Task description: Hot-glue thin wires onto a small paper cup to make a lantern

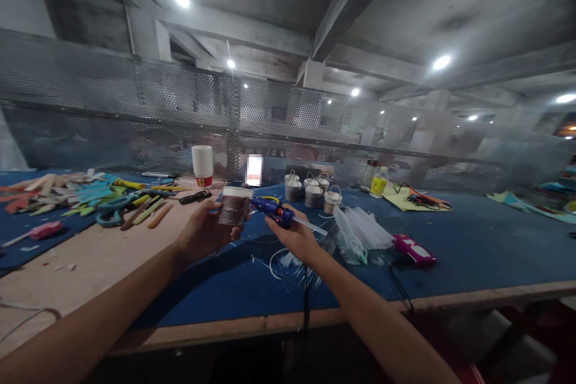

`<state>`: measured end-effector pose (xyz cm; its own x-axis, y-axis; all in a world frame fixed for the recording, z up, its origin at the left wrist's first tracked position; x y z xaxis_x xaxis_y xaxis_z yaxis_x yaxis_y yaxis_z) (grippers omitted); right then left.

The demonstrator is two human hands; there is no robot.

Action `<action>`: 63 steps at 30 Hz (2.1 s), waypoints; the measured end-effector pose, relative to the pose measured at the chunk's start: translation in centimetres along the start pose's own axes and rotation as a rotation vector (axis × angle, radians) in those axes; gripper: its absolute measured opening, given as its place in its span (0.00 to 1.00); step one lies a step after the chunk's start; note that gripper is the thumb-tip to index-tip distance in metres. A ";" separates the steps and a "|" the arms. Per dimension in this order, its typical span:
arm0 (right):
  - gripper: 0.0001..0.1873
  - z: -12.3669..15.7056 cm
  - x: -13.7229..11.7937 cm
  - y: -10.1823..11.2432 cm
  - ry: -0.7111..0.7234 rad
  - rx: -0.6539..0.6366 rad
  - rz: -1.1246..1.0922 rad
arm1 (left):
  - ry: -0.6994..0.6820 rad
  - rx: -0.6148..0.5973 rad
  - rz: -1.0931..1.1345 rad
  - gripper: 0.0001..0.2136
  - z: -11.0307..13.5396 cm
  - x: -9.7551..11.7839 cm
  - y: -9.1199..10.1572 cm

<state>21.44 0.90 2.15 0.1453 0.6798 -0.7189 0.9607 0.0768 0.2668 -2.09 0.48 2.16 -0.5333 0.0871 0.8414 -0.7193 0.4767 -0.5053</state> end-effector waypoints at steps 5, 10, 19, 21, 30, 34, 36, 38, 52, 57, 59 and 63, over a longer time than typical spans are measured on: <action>0.20 -0.1 0.2 -0.1 -0.012 0.024 -0.021 | 0.015 0.003 0.024 0.20 0.1 0.2 -0.2; 0.21 -0.3 0.4 0.2 -0.002 0.062 -0.023 | 0.008 0.108 0.043 0.22 0.3 0.6 -0.7; 0.23 -1.5 0.3 5.2 -0.269 -0.037 0.652 | -0.051 0.261 -0.063 0.18 0.1 0.6 -0.1; 0.25 -1.2 0.9 6.1 -0.320 -0.119 0.812 | -0.037 0.270 -0.092 0.16 0.0 0.3 0.3; 0.21 1.0 4.0 5.9 -0.479 -0.315 1.091 | -0.011 0.273 -0.134 0.09 -0.4 -0.6 0.2; 0.22 1.3 4.4 6.1 -0.530 -0.339 1.115 | -0.036 0.225 -0.112 0.14 -0.7 -0.6 0.5; 0.21 1.4 4.4 6.5 -0.533 -0.340 1.124 | -0.041 0.210 -0.122 0.14 -0.8 -0.7 0.6; 0.22 1.4 3.9 6.9 -0.504 -0.320 1.152 | -0.041 0.203 -0.151 0.15 -0.7 -0.8 0.6; 0.26 -2.2 2.0 -4.2 -0.230 -0.089 -0.065 | -0.181 0.212 -0.397 0.24 -0.2 -0.8 -1.7; 0.16 -2.0 1.9 -4.0 -0.156 -0.039 -0.156 | -0.175 0.228 -0.390 0.27 -0.6 -1.0 -1.1; 0.14 -1.9 1.7 -3.8 -0.147 -0.048 -0.207 | -0.168 0.218 -0.380 0.27 -0.7 -1.1 -1.0; 0.11 -2.0 1.5 -3.7 -0.162 -0.061 -0.217 | -0.154 0.196 -0.391 0.26 -0.9 -1.4 -0.7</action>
<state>17.66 3.10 1.42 -0.0217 0.5176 -0.8554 0.9582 0.2549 0.1299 -0.46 0.80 1.51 -0.2544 -0.2046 0.9452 -0.9424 0.2718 -0.1948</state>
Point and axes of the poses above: each hand's wrist, its own z-axis away from the middle knuckle, its own y-axis out of the back of the hand, x = y × z, the point moved 2 cm from there along -z, towards the middle knuckle, and after that the axes turned 5 degrees about -z, right-handed, at the moved point
